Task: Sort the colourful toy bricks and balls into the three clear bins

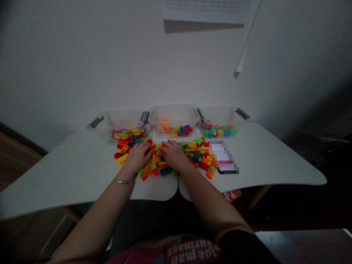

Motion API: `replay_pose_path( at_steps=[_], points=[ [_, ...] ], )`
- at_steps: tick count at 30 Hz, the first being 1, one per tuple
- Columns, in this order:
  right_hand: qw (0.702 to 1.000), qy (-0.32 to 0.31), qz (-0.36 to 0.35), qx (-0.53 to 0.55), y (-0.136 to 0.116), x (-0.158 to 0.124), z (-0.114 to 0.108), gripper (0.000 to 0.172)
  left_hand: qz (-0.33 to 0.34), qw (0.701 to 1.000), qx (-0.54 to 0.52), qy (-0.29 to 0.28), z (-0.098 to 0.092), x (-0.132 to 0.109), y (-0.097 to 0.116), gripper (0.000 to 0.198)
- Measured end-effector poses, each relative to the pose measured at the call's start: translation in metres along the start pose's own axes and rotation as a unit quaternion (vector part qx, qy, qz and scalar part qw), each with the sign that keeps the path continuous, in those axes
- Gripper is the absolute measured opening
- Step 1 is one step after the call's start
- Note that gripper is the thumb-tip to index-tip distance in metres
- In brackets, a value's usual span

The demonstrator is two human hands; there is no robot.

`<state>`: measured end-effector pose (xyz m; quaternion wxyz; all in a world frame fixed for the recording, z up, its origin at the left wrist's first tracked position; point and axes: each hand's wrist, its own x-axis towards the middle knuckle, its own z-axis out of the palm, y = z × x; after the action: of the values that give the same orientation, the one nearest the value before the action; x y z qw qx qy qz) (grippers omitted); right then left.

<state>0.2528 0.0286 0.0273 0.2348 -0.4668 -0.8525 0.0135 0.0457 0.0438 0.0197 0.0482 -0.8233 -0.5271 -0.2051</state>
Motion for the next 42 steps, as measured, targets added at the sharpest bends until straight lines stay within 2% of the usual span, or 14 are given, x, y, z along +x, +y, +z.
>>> replay_pose_path(
  at_steps=[6,14,21,25,34,38,42],
  points=[
    [0.999,0.042,0.028,0.007,0.003,0.001,-0.003,0.026,-0.004,1.0,0.002,0.004,-0.002,0.0,0.002,0.035],
    [0.997,0.062,0.054,0.009,0.003,0.002,-0.001,0.019,0.008,1.0,-0.002,0.012,0.0,0.0,0.0,0.034],
    [0.997,0.073,0.035,0.021,0.006,0.002,0.001,0.018,0.007,1.0,-0.004,0.016,0.0,0.0,0.0,0.033],
    [0.994,0.093,0.035,0.055,0.007,0.003,0.003,0.022,0.009,1.0,-0.004,0.016,0.0,0.0,0.0,0.034],
    [0.972,0.149,0.062,0.171,0.009,0.006,0.008,0.018,0.006,1.0,-0.005,0.01,0.001,0.0,-0.001,0.035],
    [0.952,0.201,0.065,0.223,0.011,0.01,0.0,0.018,0.005,1.0,-0.006,0.006,0.001,0.0,-0.002,0.035],
    [0.933,0.257,0.054,0.247,0.02,0.023,-0.026,0.031,-0.001,1.0,0.0,0.002,0.002,0.0,-0.003,0.036]
  ],
)
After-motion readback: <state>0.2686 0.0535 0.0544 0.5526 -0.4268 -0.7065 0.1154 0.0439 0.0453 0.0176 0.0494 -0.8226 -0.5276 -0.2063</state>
